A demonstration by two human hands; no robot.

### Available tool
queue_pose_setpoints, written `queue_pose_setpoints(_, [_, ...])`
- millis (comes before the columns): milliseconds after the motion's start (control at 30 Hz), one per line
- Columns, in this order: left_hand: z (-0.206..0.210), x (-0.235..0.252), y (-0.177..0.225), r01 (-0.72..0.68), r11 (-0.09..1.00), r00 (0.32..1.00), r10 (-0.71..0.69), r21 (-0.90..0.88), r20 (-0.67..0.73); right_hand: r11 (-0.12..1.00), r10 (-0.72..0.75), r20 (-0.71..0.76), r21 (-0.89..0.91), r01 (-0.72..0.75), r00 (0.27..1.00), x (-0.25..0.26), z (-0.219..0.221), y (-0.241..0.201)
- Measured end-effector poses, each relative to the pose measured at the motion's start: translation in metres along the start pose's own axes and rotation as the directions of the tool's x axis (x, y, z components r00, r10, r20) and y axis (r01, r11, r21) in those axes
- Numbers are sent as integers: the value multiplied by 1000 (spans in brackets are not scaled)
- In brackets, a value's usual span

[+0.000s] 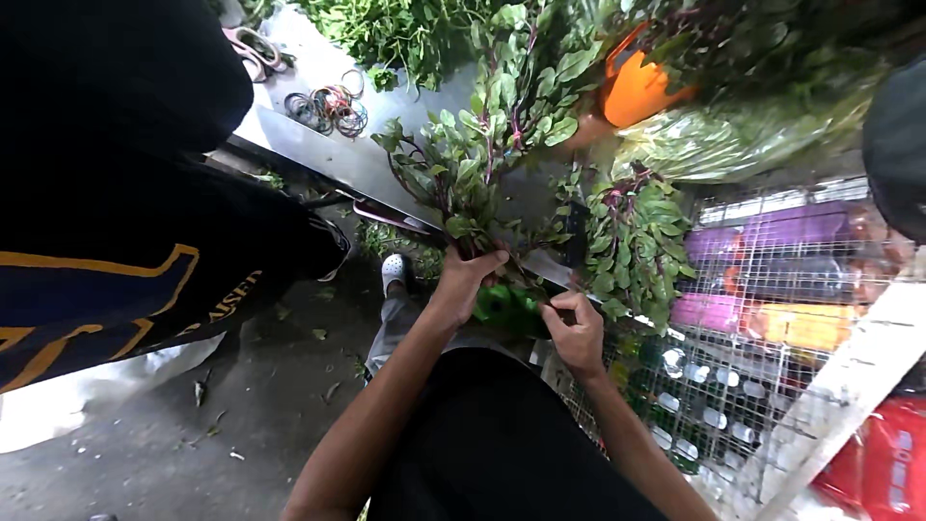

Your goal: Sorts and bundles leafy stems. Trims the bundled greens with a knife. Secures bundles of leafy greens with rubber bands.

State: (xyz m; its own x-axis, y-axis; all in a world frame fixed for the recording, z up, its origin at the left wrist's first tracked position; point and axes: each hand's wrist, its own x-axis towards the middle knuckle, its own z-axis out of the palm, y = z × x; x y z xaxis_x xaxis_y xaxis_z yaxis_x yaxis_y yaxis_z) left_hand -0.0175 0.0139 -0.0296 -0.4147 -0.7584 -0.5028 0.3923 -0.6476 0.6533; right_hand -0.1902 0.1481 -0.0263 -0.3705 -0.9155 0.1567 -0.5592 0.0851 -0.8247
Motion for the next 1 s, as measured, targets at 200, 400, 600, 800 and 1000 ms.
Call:
queue_pose_setpoints(200, [1, 1, -3, -3, 994, 1000, 3, -111, 2, 989, 134, 177, 37, -142, 975, -3, 3, -6])
queue_pose_setpoints(400, [-3, -3, -2, 1, 995, 1000, -2, -98, -11, 917, 178, 188, 325, -232, 966, 7, -6, -13])
queue_pose_setpoints(600, [-2, -2, -3, -9, 992, 1000, 12, -129, 20, 796, 112, 460, 489, -357, 881, 40, -29, -16])
queue_pose_setpoints(800, [3, -2, 1, 1, 993, 1000, 0, -122, 9, 663, 339, 457, 504, -553, 822, 41, -22, -38])
queue_pose_setpoints(1000, [6, 3, -3, -16, 990, 999, 21, -139, 39, 596, 391, 403, 574, -562, 827, 40, -6, -43])
